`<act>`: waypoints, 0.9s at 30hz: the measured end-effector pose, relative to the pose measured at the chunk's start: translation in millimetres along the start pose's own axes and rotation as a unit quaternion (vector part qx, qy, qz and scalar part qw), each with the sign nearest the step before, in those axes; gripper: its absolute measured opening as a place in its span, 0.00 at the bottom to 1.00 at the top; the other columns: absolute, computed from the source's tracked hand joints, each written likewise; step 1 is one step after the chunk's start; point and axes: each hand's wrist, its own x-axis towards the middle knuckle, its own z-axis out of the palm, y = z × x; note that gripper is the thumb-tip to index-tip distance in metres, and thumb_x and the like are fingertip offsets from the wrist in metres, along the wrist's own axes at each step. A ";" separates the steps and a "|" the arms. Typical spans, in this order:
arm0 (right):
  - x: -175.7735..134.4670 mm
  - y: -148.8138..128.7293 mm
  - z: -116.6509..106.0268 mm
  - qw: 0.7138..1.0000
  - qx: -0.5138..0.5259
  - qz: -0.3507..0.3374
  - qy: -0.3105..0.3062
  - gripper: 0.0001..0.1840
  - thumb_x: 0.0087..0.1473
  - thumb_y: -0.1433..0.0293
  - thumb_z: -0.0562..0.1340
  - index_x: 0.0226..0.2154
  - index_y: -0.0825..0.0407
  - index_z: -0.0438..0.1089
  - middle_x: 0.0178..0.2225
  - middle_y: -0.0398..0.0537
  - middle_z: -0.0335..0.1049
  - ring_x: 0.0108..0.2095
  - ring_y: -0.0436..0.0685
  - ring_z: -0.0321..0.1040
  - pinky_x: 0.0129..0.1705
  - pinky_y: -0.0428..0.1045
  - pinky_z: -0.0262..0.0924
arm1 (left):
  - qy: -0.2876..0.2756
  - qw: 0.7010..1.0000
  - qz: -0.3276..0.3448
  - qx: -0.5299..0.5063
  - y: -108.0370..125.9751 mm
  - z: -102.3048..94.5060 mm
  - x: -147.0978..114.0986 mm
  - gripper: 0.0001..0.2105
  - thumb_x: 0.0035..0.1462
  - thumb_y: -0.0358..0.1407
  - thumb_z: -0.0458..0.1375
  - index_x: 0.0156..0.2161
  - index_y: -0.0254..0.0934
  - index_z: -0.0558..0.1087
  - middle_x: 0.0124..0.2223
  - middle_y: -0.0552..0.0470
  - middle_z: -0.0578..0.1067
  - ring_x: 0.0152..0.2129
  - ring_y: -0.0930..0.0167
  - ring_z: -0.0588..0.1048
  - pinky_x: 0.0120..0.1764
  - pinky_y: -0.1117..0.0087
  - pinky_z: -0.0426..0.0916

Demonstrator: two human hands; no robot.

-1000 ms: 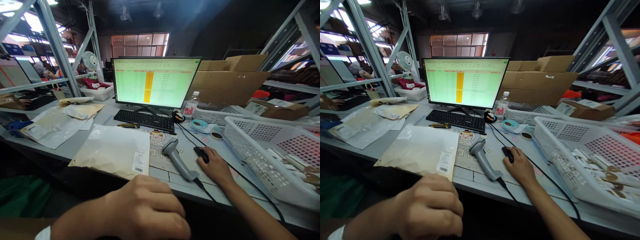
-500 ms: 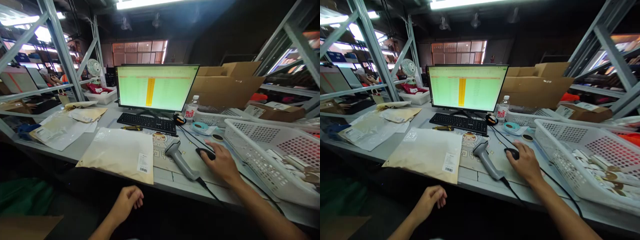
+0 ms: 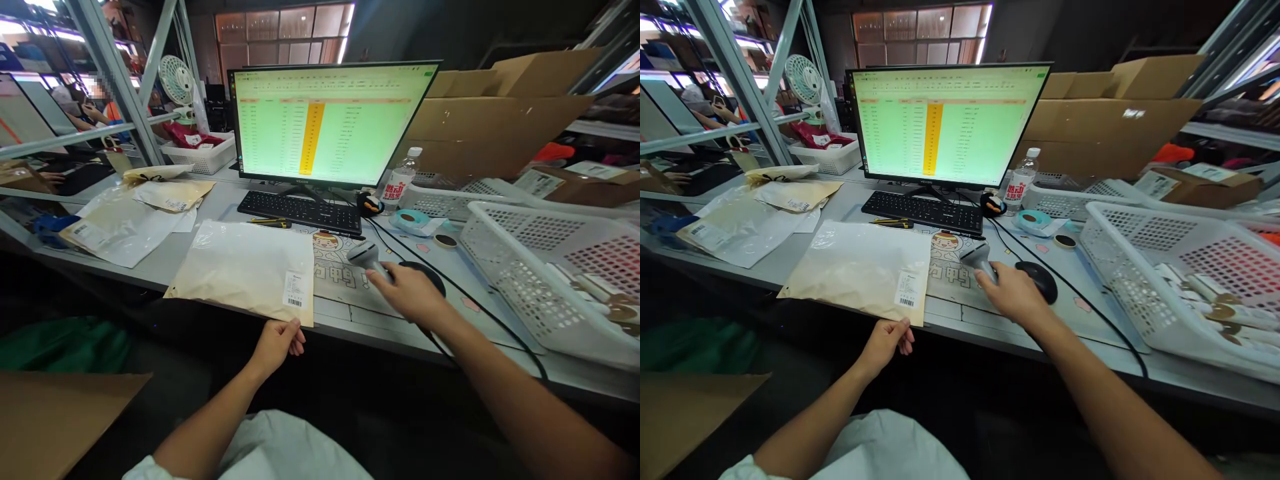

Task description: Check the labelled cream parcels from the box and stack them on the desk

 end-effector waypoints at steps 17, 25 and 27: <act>-44.2 -26.9 -58.3 0.887 0.300 -0.116 -0.333 0.39 0.50 0.32 0.63 0.31 0.53 0.65 0.28 0.47 0.68 0.27 0.50 0.62 0.29 0.45 0.59 | 0.013 1.000 0.015 -0.004 -18.9 6.1 15.5 0.42 0.39 0.78 0.58 0.21 0.33 0.72 0.17 0.47 0.71 0.14 0.74 0.65 0.23 0.72 0.59; -5.2 -7.3 -26.5 0.960 0.204 -0.111 -0.158 0.36 0.59 0.36 0.56 0.36 0.53 0.70 0.31 0.52 0.73 0.30 0.56 0.69 0.32 0.49 0.63 | -0.051 0.997 0.029 0.056 -35.2 -9.6 12.8 0.43 0.46 0.78 0.53 0.27 0.32 0.75 0.21 0.44 0.74 0.17 0.72 0.68 0.25 0.71 0.61; 7.8 0.4 -10.8 0.989 0.095 -0.097 -0.057 0.33 0.64 0.45 0.54 0.49 0.56 0.74 0.43 0.59 0.77 0.42 0.63 0.75 0.44 0.53 0.68 | -0.064 0.988 0.042 0.133 -45.5 -26.7 11.5 0.42 0.52 0.75 0.51 0.30 0.31 0.77 0.25 0.42 0.77 0.21 0.68 0.73 0.29 0.69 0.65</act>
